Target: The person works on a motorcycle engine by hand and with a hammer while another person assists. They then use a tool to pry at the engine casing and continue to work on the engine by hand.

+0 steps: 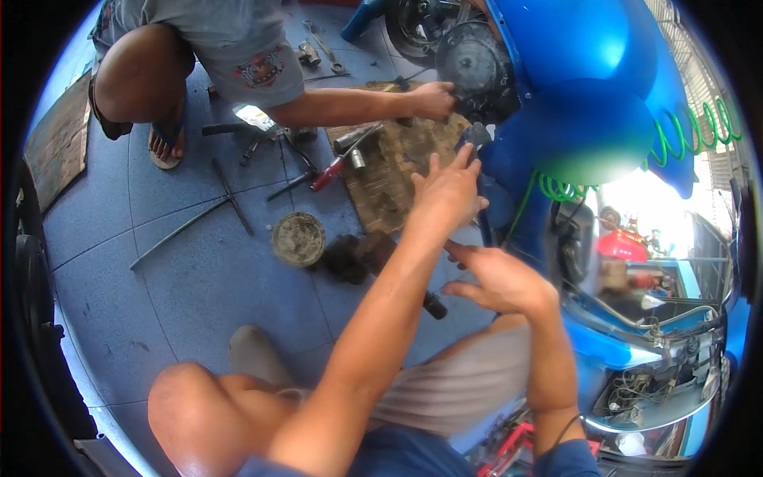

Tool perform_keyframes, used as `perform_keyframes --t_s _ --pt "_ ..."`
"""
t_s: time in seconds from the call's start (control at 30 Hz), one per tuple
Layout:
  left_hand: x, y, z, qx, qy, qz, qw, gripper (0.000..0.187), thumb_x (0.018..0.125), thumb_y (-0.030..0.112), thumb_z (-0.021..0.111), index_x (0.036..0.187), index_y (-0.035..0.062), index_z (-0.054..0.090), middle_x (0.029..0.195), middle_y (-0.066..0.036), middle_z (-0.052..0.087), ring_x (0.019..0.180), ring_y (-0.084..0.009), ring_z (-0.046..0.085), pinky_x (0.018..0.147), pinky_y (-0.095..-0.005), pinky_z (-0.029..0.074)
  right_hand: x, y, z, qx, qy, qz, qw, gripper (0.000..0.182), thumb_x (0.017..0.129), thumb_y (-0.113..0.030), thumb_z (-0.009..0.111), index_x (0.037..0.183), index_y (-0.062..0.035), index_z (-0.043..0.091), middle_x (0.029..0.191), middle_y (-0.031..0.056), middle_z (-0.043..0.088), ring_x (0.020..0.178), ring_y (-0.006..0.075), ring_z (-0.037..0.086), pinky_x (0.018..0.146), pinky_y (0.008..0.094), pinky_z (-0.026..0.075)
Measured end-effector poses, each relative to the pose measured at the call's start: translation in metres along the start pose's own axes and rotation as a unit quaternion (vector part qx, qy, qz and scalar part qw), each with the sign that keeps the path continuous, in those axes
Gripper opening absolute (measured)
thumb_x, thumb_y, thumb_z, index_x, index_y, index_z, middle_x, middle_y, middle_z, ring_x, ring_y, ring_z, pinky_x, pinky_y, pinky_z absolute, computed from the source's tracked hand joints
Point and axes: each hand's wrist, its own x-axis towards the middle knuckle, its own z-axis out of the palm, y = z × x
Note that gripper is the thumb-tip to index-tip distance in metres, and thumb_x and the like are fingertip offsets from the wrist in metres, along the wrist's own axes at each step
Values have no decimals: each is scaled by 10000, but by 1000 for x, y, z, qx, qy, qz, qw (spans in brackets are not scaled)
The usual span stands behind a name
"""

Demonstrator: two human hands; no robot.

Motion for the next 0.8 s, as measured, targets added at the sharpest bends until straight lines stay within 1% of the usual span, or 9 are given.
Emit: perform_keyframes --t_s 0.2,0.37,0.8 --pt "0 0 -2 2 -6 0 1000 733 945 396 699 1603 266 403 1741 66 154 1565 -395 231 1232 -643 284 0 -2 -1 -3 1 3 1000 765 929 -300 737 1541 16 403 1278 303 648 1220 441 606 1044 482 497" --pt "-1 0 -2 -5 -7 -1 1000 734 945 395 703 1602 260 405 1741 67 155 1565 -396 230 1231 -640 284 1 -2 -1 2 -12 19 1000 773 926 -306 741 1553 -12 397 1249 311 653 1211 444 607 1042 483 495" --pt "0 0 -3 1 -6 4 1000 747 942 394 708 1607 247 399 1742 57 159 1563 -402 239 1219 -639 298 2 -1 -2 -10 -16 24 1000 778 924 -289 743 1563 -26 384 1258 307 650 1221 446 601 1047 487 492"
